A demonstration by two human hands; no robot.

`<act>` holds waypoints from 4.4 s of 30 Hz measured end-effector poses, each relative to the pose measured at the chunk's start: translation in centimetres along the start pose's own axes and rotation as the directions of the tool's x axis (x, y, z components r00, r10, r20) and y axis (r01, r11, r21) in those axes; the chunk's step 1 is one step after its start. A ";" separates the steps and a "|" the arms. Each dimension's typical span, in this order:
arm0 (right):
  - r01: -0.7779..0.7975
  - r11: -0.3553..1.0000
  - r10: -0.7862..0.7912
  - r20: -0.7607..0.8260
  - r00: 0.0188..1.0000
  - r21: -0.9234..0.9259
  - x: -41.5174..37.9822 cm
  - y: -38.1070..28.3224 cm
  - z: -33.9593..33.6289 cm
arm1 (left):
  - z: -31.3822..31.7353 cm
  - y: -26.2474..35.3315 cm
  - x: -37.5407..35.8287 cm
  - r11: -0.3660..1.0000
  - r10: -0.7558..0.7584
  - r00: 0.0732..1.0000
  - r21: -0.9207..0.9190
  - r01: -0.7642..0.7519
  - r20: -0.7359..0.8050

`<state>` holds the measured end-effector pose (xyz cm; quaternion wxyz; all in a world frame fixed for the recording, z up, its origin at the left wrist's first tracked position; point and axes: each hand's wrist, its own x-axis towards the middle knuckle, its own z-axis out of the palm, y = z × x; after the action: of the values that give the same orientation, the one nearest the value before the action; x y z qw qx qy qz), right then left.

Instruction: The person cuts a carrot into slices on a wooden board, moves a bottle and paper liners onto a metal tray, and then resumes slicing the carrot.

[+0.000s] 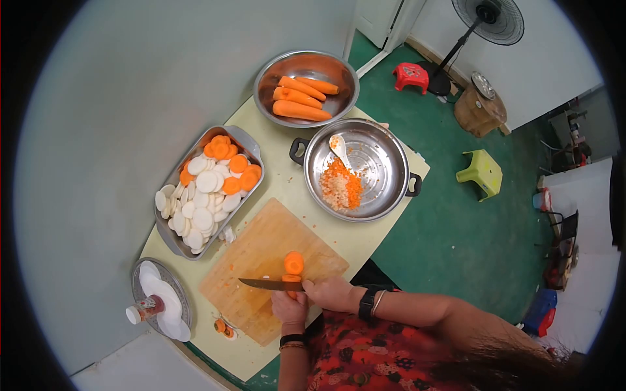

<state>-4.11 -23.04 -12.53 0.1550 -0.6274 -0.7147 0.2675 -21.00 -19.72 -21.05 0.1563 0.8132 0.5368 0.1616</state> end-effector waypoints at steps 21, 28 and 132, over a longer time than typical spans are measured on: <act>-0.072 0.996 0.066 0.108 0.992 0.053 -0.6 0.7 -0.2 | 0.0 -0.1 -0.3 1.000 -0.007 1.000 -0.005 0.007 -0.017; -0.074 0.997 0.075 0.100 0.992 -0.016 0.4 0.8 0.3 | 0.6 -1.0 -0.8 0.996 -0.086 0.992 0.014 0.085 0.089; 0.001 0.996 0.000 -0.013 1.000 0.089 0.2 0.4 1.7 | -0.3 -0.9 -1.1 0.990 -0.067 0.997 -0.124 0.070 0.034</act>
<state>-4.78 -23.13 -14.11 0.1873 -0.6214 -0.7012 0.2949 -22.25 -20.34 -21.27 0.2206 0.7853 0.5507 0.1773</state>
